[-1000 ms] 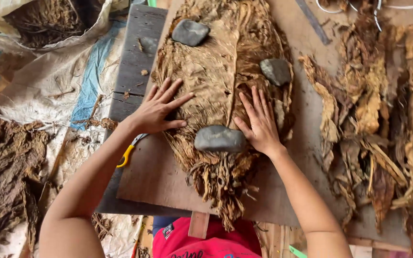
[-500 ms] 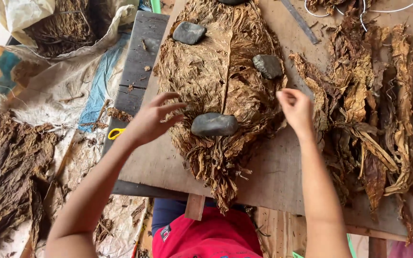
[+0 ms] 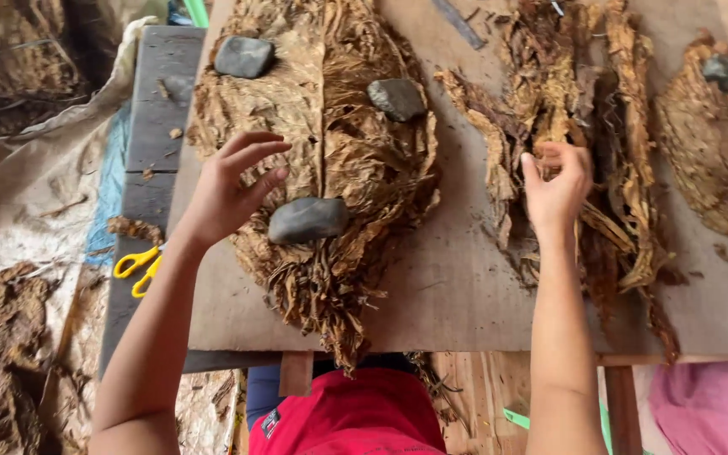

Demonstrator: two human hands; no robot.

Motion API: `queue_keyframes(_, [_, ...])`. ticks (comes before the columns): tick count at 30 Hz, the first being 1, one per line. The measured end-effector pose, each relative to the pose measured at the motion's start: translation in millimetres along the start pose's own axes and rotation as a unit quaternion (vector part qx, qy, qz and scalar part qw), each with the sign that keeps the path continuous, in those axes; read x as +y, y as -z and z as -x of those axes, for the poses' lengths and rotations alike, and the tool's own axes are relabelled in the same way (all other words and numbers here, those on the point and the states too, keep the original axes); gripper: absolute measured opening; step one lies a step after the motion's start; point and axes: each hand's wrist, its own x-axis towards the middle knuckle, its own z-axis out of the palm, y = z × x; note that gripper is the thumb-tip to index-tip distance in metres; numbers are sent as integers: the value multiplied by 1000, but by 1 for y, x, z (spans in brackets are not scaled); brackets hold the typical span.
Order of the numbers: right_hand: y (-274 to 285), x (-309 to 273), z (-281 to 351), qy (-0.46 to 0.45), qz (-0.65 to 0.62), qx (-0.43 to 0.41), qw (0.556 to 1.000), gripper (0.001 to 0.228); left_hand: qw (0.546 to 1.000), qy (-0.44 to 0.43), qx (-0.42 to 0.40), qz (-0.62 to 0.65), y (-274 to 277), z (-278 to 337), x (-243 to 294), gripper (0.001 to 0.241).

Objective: The person is unfolding large dried tobacco leaves on a wooden surface and using stones as weights to keep them flat and stacked.

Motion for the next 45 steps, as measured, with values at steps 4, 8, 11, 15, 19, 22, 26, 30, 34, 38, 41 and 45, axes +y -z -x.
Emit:
queue_keyframes(4, [22, 43, -10, -127, 104, -102, 981, 66, 999, -29, 8, 33, -22, -37, 13, 30])
queue_keyframes(8, [51, 57, -63, -150, -13, -22, 988, 9, 995, -69, -14, 72, -34, -75, 40, 28])
queue_keyframes(11, [79, 21, -100, -296, -182, -7, 938, 6, 992, -60, -42, 102, -34, -89, 56, 30])
queue_keyframes(15, [78, 36, -130, -414, -368, 23, 832, 19, 986, -23, -27, 161, -34, -94, 58, 35])
queue_keyframes(19, [84, 23, -128, -302, -371, -86, 874, 16, 991, -35, -35, 126, -20, -90, 46, 33])
queue_keyframes(22, [113, -16, -116, -152, -434, -353, 815, 63, 988, 2, -45, 150, -4, -85, 42, 35])
queue_keyframes(26, [123, -73, -124, -306, -156, -497, 797, 87, 978, 10, -32, 204, 6, -85, 37, 29])
queue_keyframes(30, [75, -43, -127, -316, -45, -286, 904, 41, 977, 17, -30, 211, 1, -89, 34, 24])
queue_keyframes(34, [-6, 31, -105, -379, 1, -334, 863, 59, 991, 11, -46, 126, -8, -86, 29, 27])
queue_keyframes(38, [-91, 139, -109, -169, 71, -201, 962, 53, 991, -53, 5, 126, -13, -81, 27, 24])
queue_keyframes(41, [-90, 45, -130, -70, -20, -122, 990, 31, 989, -53, 36, 136, -22, -85, 19, 22])
queue_keyframes(45, [-64, -104, -123, -12, -208, -119, 971, 9, 971, 25, 57, 230, -57, -88, 2, 31])
